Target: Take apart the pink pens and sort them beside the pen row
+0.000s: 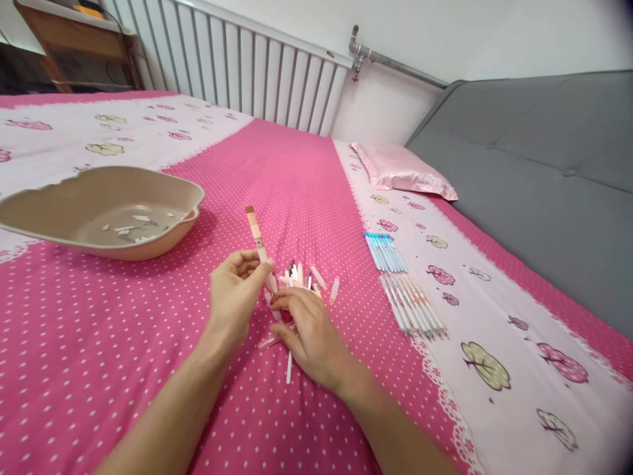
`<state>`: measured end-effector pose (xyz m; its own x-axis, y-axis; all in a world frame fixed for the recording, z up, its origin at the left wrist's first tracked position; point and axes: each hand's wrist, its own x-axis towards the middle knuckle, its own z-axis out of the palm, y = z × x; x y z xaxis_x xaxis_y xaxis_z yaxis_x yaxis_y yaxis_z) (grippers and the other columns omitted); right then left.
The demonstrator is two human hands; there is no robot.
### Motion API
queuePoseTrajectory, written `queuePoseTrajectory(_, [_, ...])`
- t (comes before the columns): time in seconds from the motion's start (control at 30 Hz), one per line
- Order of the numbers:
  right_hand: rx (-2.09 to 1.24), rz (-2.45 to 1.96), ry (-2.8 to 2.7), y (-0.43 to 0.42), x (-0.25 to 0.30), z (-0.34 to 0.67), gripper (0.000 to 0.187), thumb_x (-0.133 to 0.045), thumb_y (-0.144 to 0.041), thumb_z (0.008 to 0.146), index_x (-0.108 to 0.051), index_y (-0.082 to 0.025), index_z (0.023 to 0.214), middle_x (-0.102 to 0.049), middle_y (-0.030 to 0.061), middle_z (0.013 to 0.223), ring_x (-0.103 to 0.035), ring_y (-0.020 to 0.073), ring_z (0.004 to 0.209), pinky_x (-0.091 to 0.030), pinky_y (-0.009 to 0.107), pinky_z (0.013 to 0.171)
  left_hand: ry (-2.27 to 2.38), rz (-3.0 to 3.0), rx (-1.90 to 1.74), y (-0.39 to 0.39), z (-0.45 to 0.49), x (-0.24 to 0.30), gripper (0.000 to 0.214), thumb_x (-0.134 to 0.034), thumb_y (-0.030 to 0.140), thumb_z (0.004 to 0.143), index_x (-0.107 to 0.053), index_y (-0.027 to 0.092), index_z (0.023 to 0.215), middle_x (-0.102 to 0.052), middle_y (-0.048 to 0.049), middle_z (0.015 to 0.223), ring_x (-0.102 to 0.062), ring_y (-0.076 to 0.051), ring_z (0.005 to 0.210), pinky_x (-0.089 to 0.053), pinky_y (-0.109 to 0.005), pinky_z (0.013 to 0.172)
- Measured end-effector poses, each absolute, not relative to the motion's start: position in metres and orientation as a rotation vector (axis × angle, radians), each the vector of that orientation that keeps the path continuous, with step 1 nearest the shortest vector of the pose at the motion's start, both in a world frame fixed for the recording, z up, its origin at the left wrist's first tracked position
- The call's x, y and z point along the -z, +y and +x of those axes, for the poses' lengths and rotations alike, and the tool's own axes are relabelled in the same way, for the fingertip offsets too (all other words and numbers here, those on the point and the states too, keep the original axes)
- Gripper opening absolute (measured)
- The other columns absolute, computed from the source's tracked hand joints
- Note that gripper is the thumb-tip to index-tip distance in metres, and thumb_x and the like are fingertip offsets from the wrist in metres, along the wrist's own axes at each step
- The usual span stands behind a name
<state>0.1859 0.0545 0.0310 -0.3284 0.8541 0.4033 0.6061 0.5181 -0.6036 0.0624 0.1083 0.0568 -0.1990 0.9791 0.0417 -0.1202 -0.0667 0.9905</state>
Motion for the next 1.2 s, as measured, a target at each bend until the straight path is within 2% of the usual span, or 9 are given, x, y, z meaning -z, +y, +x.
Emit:
queuePoseTrajectory(0.13, [-0.51,-1.245,-1.809,0.058,-0.029,0.19,0.005,-0.051,-0.025,0.086,-0.051,-0.022,0.09,-0.057,0.0036,0.094,-0.054,0.0172,0.09,-0.045,0.033,0.081,1.219,1.076,-1.445,0.109,0.061,-0.054,0.02,-0.067,0.024,0.065,-0.061,0.013,0.08,-0.061,-0.0007,0.071,-0.055,-0.01,0.06,-0.042,-0.02,0.055])
queuePoseTrajectory(0.2, [-0.529,-1.287,-1.663,0.06,-0.029,0.193,0.003,-0.051,-0.023,0.085,-0.049,-0.022,0.085,-0.055,0.0021,0.087,-0.055,0.0156,0.082,-0.046,0.03,0.074,1.227,1.083,-1.439,0.109,0.061,-0.053,0.021,-0.068,0.025,0.065,-0.062,0.013,0.081,-0.062,-0.0016,0.072,-0.056,-0.011,0.061,-0.043,-0.021,0.055])
queuePoseTrajectory(0.4, [-0.563,-1.279,-1.392,0.064,-0.033,0.202,0.008,-0.054,-0.023,0.084,-0.046,-0.021,0.086,-0.056,0.0016,0.086,-0.057,0.0137,0.082,-0.047,0.029,0.075,1.196,1.193,-1.354,0.108,0.062,-0.051,0.023,-0.067,0.028,0.069,-0.061,0.011,0.084,-0.063,-0.0039,0.075,-0.059,-0.013,0.067,-0.046,-0.023,0.061])
queuePoseTrajectory(0.7, [-0.529,-1.211,-1.22,0.063,-0.042,0.212,0.015,-0.052,-0.028,0.086,-0.051,-0.019,0.099,-0.061,0.0027,0.088,-0.06,0.0141,0.082,-0.049,0.031,0.075,1.154,1.574,-1.212,0.103,0.065,-0.051,0.015,-0.063,0.025,0.073,-0.061,0.013,0.082,-0.063,-0.0024,0.074,-0.058,-0.013,0.064,-0.047,-0.024,0.056])
queuePoseTrajectory(0.87, [-0.444,-1.077,-1.119,0.062,-0.05,0.216,0.016,-0.048,-0.027,0.089,-0.058,-0.019,0.098,-0.061,0.001,0.083,-0.059,0.0111,0.075,-0.049,0.027,0.069,1.118,1.812,-1.167,0.099,0.069,-0.052,0.013,-0.061,0.026,0.076,-0.061,0.015,0.082,-0.065,-0.0019,0.074,-0.059,-0.013,0.065,-0.046,-0.024,0.058])
queuePoseTrajectory(1.03, [-0.341,-1.035,-0.985,0.059,-0.059,0.218,0.016,-0.05,-0.028,0.088,-0.062,-0.019,0.094,-0.062,0.0012,0.081,-0.058,0.0103,0.072,-0.048,0.025,0.062,1.088,2.052,-1.141,0.096,0.072,-0.051,0.009,-0.058,0.023,0.079,-0.063,0.016,0.083,-0.065,-0.0002,0.072,-0.058,-0.011,0.063,-0.044,-0.023,0.057])
queuePoseTrajectory(1.2, [-0.317,-0.993,-0.924,0.056,-0.064,0.218,0.015,-0.053,-0.028,0.086,-0.063,-0.02,0.094,-0.062,0.0006,0.08,-0.052,0.0072,0.059,-0.045,0.023,0.054,1.1,2.191,-1.123,0.098,0.072,-0.047,0.011,-0.057,0.025,0.081,-0.064,0.017,0.082,-0.065,-0.0005,0.072,-0.056,-0.011,0.062,-0.043,-0.023,0.058])
